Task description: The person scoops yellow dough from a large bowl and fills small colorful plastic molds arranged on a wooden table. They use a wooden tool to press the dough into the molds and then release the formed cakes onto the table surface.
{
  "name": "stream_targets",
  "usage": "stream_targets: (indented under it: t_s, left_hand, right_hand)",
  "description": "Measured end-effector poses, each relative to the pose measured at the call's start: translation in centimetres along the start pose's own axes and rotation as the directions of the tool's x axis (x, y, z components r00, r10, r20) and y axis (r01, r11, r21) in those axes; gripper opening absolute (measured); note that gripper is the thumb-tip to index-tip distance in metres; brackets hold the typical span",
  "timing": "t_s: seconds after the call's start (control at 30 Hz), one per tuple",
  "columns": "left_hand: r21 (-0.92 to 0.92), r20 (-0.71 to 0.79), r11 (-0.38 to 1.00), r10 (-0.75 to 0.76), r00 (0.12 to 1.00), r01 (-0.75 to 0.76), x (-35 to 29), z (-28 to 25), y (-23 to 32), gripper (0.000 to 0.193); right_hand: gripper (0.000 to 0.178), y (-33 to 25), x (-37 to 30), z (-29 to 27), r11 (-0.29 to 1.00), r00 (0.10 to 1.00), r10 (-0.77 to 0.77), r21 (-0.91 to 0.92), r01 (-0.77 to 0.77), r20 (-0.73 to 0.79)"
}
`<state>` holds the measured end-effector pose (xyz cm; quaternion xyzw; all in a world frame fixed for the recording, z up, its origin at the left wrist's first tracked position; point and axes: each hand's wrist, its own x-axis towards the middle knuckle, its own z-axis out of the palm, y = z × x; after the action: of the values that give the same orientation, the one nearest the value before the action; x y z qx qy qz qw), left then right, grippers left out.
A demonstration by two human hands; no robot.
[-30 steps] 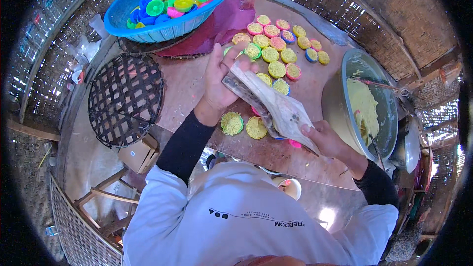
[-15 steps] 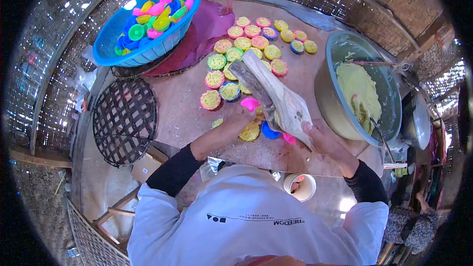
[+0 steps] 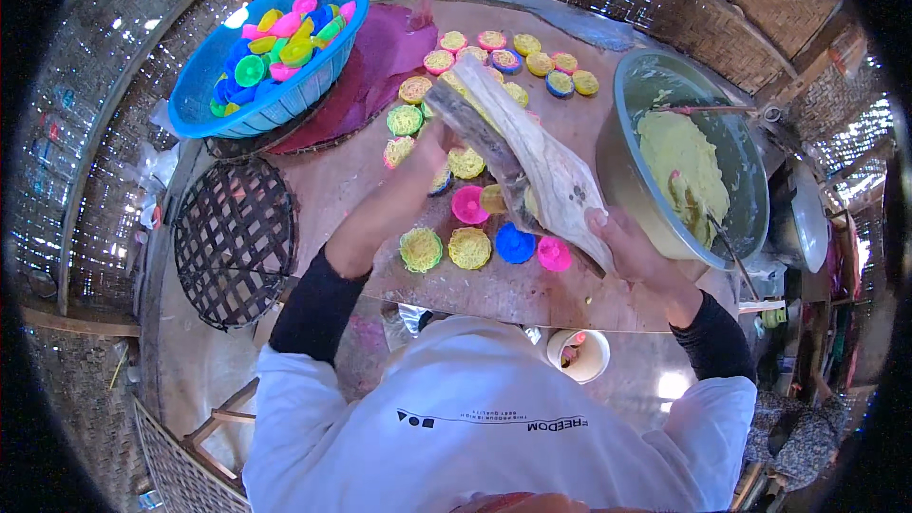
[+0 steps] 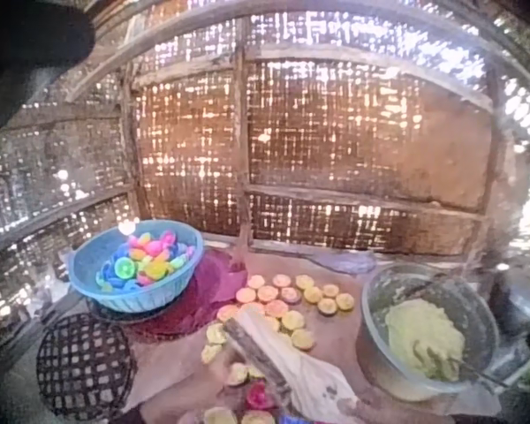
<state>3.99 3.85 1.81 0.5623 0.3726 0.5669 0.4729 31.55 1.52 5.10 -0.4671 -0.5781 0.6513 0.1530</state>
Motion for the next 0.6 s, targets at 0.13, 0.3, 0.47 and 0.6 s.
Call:
stream_targets:
  t_s: [0.13, 0.3, 0.47, 0.6]
  left_hand:
    - [-0.9, 0.15, 0.428, 0.127, 0.981, 0.082, 3.4, 0.9, 3.6, 0.066]
    - [-0.955, 0.266, 0.206, 0.265, 0.927, 0.215, 5.0, 1.6, -1.8, 0.038]
    - [-0.986, 0.137, 0.101, 0.028, 0.99, 0.134, 3.5, 1.9, -5.6, 0.034]
    - [-0.98, 0.155, 0.136, 0.086, 0.984, 0.142, 3.1, 1.2, -6.2, 0.035]
  right_hand:
    - [0.053, -2.0, -1.2, 0.9, 0.988, 0.997, -0.026, 0.156, 0.013, 0.079]
    - [0.059, -1.7, -0.8, -1.3, 0.961, 0.953, 0.252, 0.074, -0.268, 0.169]
    - [0.069, 0.3, 1.2, -1.8, 0.902, 0.954, 0.301, -0.323, -0.287, -0.005]
    - [0.075, 2.0, 1.9, -0.9, 0.892, 0.973, 0.221, -0.389, -0.229, -0.067]
